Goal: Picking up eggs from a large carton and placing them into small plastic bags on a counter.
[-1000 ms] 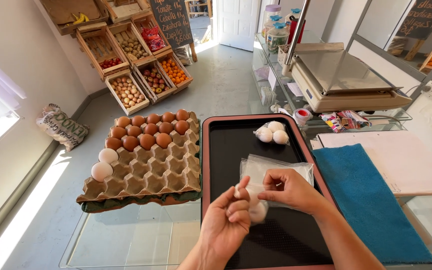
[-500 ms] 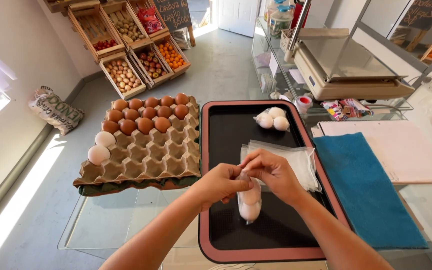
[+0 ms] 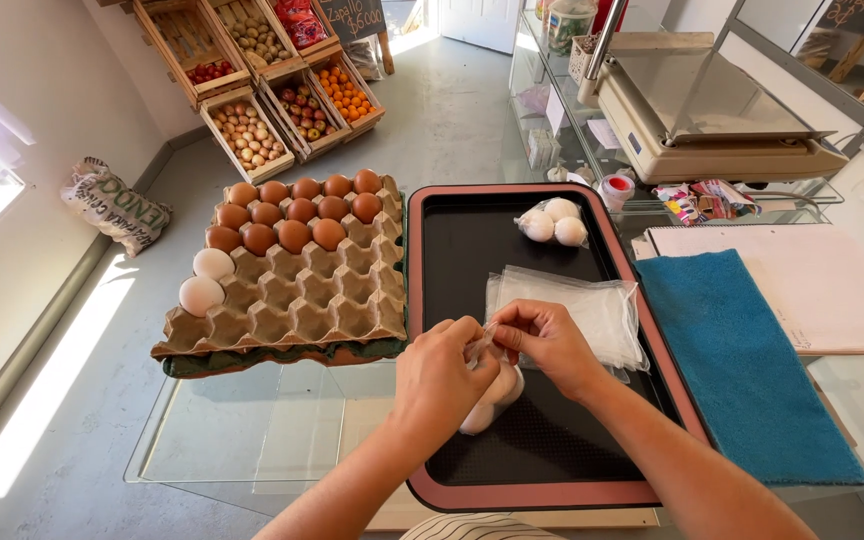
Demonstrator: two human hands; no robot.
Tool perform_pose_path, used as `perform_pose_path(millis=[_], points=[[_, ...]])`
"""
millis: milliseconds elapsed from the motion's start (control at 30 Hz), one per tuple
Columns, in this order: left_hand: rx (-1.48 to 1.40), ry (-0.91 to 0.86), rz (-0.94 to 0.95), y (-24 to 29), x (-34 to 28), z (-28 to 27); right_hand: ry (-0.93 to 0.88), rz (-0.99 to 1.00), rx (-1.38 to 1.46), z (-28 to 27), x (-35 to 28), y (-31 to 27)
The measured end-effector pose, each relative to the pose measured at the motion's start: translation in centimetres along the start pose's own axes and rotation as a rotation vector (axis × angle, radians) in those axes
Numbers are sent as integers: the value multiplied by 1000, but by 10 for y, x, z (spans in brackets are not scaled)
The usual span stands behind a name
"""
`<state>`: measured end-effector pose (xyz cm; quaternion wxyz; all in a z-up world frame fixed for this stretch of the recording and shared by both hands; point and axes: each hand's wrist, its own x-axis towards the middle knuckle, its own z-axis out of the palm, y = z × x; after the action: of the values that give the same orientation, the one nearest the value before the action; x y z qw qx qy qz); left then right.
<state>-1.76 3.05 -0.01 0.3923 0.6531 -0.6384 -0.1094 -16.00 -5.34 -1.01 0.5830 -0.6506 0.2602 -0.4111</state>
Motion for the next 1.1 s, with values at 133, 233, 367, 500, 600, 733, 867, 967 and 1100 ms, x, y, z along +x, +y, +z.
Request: perform_pose_path(millis=[133,233,367,500,600,733,867,967,1100], points=[[102,47,50,-4,-5,16,-22,67,42,-3,1,2],[161,102,85,-9,-8,24,-7,91,92,-3,-1,3],[247,220,318,-6,-9,13,-56,165,93,-8,-1,4],[320,357,589,-5,-8,4,-165,263,66,-8,0,1],[335,341,535,-7,-7,3,-196,294,30,-12,0,-4],[191,166,330,-11,-2,0,-227,288,0,-12,-2,-4],[-123,12,25,-19,8,-3,-139,225,-17,-6,-4,-7],[-461,-130,-221,-15,10,-8,-120,193,-98,-6,-5,4],[-961,-302,-517,-11,9,-14,-82,173,-180,-5,-3,9]])
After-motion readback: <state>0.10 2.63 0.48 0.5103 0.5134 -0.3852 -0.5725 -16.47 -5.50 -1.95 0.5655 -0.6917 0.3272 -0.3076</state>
